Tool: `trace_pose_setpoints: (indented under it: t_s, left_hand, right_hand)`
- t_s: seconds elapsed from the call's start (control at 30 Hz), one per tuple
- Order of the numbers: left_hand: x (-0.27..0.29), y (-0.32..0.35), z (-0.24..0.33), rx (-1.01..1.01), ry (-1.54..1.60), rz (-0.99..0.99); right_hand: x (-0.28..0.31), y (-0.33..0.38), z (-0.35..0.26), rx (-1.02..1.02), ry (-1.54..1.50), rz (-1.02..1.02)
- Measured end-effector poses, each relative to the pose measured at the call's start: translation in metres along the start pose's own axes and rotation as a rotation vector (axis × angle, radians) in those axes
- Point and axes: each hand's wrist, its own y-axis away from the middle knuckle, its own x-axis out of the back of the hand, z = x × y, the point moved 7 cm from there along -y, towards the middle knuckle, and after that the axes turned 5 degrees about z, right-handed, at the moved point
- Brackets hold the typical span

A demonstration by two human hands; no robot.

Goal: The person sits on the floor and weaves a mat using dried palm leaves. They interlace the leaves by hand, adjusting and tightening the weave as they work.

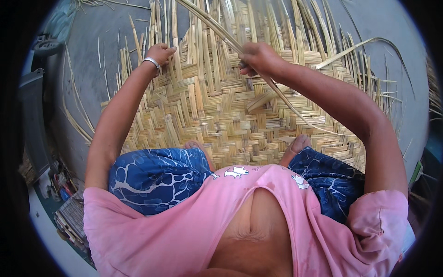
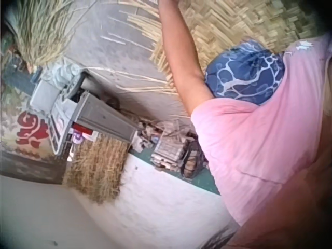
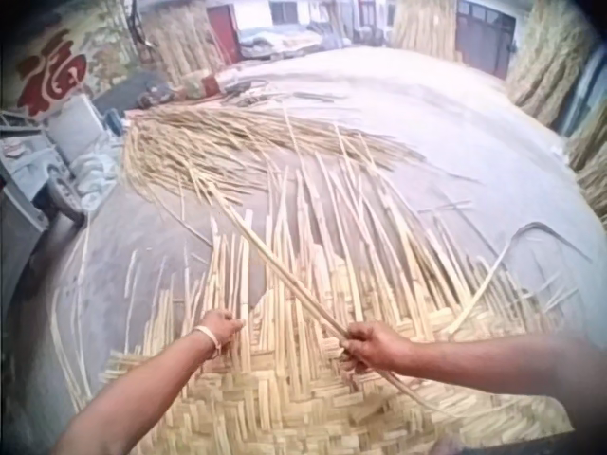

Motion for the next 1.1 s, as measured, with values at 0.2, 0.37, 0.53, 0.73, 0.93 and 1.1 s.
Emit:
trace_pose_setpoints:
  t_s: [0.2, 0.37, 0.53, 0.73, 0.93, 1.1]
  left_hand:
    - [0.028, 0.022, 0.063, -0.341, -0.367, 0.351]
    - [0.006, -0.011, 0.027, -0.021, -0.160, 0.024]
    - [-0.004, -0.003, 0.024, 0.065, 0.344, -0.117]
    - [-0.002, 0.016, 0.053, 0.176, 0.172, -0.361]
    - [-0.009, 0.018, 0.053, 0.094, 0.261, -0.478]
    - [-0.013, 0.018, 0.045, 0.055, 0.502, -0.412]
  right_hand:
    - [0.005, -0.010, 0.018, -0.067, -0.146, 0.015]
    - [-0.002, -0.008, 0.014, -0.075, -0.151, -0.011]
    - [-0.006, -0.015, 0.012, -0.042, -0.128, -0.038]
    - [-0.014, -0.010, -0.003, -0.041, -0.191, -0.043]
    - [-0.016, -0.006, -0.006, 0.031, -0.209, -0.073]
    - [-0.019, -0.006, -0.009, 0.050, -0.246, -0.023]
